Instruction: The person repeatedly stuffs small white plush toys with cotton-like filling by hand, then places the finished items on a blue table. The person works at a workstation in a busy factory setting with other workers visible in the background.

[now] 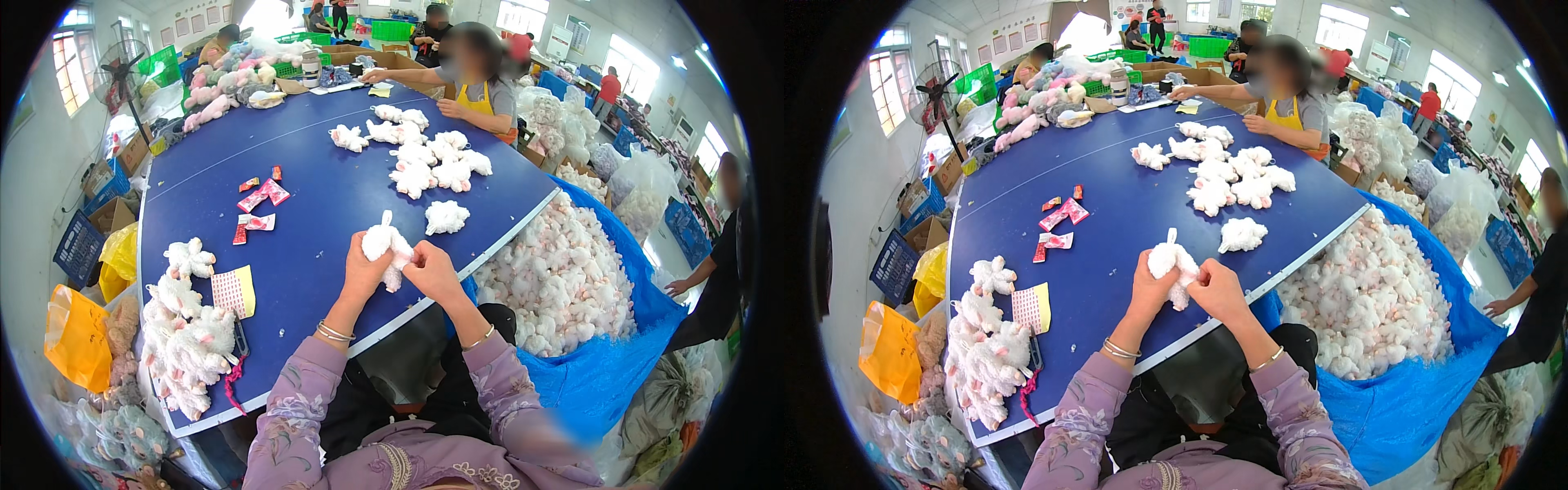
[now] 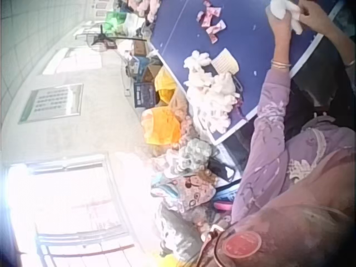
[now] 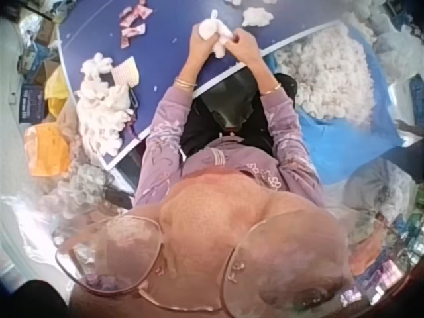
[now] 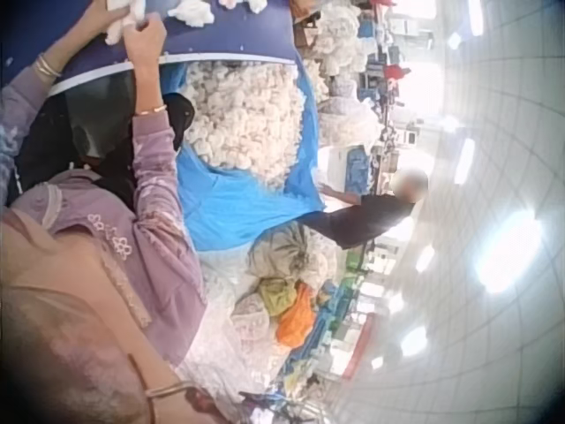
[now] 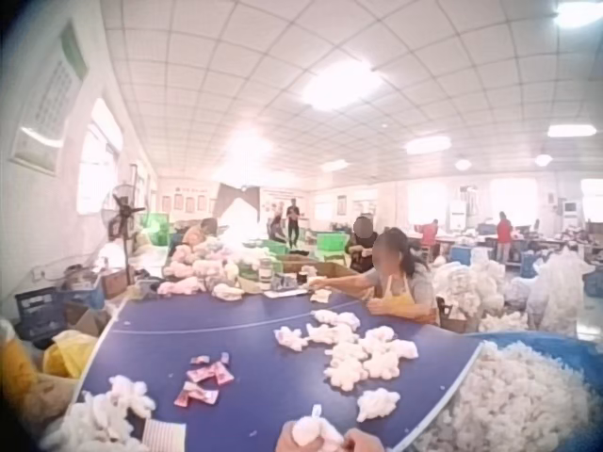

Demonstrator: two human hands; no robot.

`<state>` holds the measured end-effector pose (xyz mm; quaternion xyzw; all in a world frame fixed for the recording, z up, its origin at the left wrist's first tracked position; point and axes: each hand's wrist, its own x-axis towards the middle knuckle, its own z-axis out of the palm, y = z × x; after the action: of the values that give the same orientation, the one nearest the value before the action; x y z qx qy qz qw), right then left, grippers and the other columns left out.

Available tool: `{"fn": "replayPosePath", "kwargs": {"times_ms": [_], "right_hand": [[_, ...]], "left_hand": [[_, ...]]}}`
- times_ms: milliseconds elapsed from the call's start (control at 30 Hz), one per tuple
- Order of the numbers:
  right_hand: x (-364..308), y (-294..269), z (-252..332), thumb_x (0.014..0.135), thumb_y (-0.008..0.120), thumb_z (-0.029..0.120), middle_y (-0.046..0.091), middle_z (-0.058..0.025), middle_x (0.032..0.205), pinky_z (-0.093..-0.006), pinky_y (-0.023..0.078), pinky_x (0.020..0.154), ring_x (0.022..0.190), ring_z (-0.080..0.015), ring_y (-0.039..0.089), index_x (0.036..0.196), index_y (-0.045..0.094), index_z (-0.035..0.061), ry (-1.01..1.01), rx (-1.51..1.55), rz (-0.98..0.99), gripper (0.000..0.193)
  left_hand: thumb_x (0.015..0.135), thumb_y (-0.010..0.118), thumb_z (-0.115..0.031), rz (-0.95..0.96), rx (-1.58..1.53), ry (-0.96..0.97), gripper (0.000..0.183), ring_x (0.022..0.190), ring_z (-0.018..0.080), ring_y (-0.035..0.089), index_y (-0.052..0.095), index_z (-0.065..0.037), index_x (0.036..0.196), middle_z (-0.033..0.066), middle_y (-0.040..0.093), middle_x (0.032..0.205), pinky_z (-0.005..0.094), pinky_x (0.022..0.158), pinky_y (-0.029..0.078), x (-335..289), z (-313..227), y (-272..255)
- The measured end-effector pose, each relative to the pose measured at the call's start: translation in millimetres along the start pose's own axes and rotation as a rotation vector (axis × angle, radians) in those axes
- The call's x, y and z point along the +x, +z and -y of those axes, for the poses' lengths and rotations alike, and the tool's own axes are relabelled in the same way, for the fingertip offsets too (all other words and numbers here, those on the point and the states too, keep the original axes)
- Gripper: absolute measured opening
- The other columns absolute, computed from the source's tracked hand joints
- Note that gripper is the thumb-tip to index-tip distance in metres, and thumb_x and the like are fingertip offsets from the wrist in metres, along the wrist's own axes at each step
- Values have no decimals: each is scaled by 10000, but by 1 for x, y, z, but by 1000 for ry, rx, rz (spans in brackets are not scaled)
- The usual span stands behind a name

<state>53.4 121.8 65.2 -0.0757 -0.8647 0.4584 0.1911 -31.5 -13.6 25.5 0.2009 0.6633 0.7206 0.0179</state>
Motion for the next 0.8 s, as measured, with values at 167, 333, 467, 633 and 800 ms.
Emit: {"fn": "replayPosePath", "kwargs": {"times_ms": [167, 333, 467, 633, 800], "right_hand": [[4, -4, -8, 741, 649, 74, 506, -19, 595, -266, 408, 523, 568, -71, 466, 726, 501, 15, 170, 288, 40, 160], [-23, 2, 22, 725, 658, 35, 516, -12, 616, -255, 398, 512, 570, -64, 462, 745, 510, 13, -83, 187, -4, 151], [-12, -2, -10, 775, 666, 86, 573, -16, 710, -246, 420, 508, 587, -69, 502, 896, 543, 10, 133, 281, 85, 188], [-4, -11, 3, 909, 641, 209, 596, -16, 799, -206, 406, 524, 616, -49, 506, 1055, 556, -19, 249, 605, 153, 284], [-7, -14, -14, 921, 625, 184, 558, 19, 687, -203, 358, 505, 587, -28, 459, 923, 609, 5, 143, 579, 140, 179]], "left_hand": [[786, 687, -91, -49, -25, 83, 362, 888, 136, 602, 499, -17, 1087, 79, 609, 961, 288, 777, 503, -1, -1, 7], [837, 645, -88, -105, -94, -88, 278, 877, 112, 603, 520, -25, 1077, 63, 615, 974, 269, 758, 507, 3, -4, -1], [838, 648, -67, -127, -90, -57, 263, 850, 117, 607, 515, -16, 1059, 76, 620, 947, 265, 730, 511, 4, -4, -2], [809, 687, -86, 22, -17, 40, 303, 848, 122, 594, 522, -13, 1053, 71, 607, 928, 274, 722, 503, 0, -6, -1], [781, 717, -110, 82, -6, 9, 332, 831, 120, 596, 541, -15, 1047, 83, 615, 922, 278, 709, 503, 0, -8, 1]]}}
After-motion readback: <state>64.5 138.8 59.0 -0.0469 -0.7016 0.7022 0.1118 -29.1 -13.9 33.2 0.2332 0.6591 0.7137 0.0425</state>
